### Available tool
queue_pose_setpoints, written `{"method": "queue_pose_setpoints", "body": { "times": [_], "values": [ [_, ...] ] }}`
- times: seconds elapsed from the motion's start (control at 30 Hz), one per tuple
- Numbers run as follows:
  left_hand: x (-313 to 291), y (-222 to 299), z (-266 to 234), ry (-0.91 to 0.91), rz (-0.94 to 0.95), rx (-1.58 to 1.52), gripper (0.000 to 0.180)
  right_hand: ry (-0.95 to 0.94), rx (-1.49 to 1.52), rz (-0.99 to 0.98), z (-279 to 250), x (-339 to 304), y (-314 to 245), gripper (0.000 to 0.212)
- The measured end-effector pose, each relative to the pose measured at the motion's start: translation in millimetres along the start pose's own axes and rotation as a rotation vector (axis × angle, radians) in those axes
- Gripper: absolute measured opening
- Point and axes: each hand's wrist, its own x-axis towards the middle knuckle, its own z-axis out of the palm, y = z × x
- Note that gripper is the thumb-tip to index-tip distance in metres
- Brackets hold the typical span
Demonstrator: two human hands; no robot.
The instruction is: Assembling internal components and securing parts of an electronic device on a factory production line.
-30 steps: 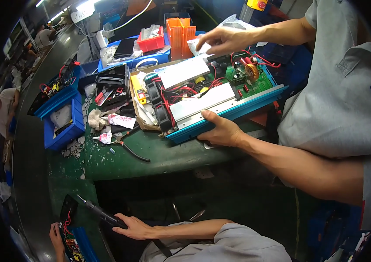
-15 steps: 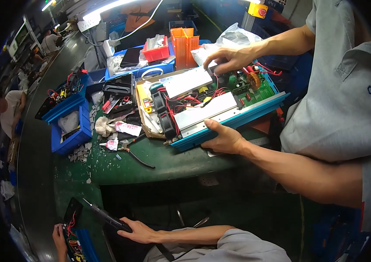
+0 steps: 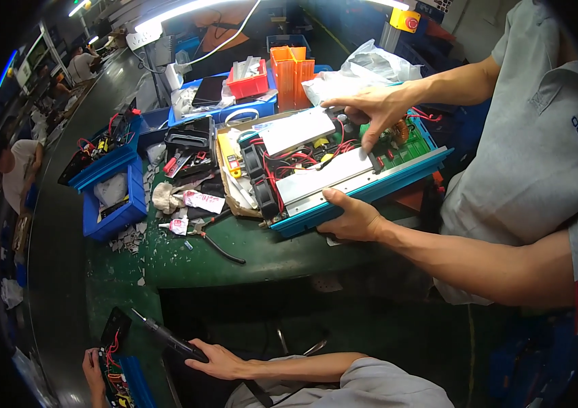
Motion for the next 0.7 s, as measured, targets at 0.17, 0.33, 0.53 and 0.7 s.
{"method": "queue_pose_setpoints", "body": {
  "times": [0.17, 0.33, 0.53, 0.7],
  "values": [
    [-1, 5, 0, -0.023, -0.042, -0.048, 0.024, 0.043, -0.012, -0.064, 6, 2, 10, 0.055],
    [0, 1, 3, 0.0, -0.004, -0.048, 0.024, 0.035, -0.048, -0.024, 5, 2, 12, 0.056],
    [1, -17, 2, 0.027, -0.042, -0.032, 0.025, 0.027, -0.057, -0.014, 5, 5, 4, 0.055],
    [0, -16, 3, 0.04, -0.011, -0.045, 0.025, -0.05, -0.065, 0.112, -2, 5, -25, 0.059]
  ]
}}
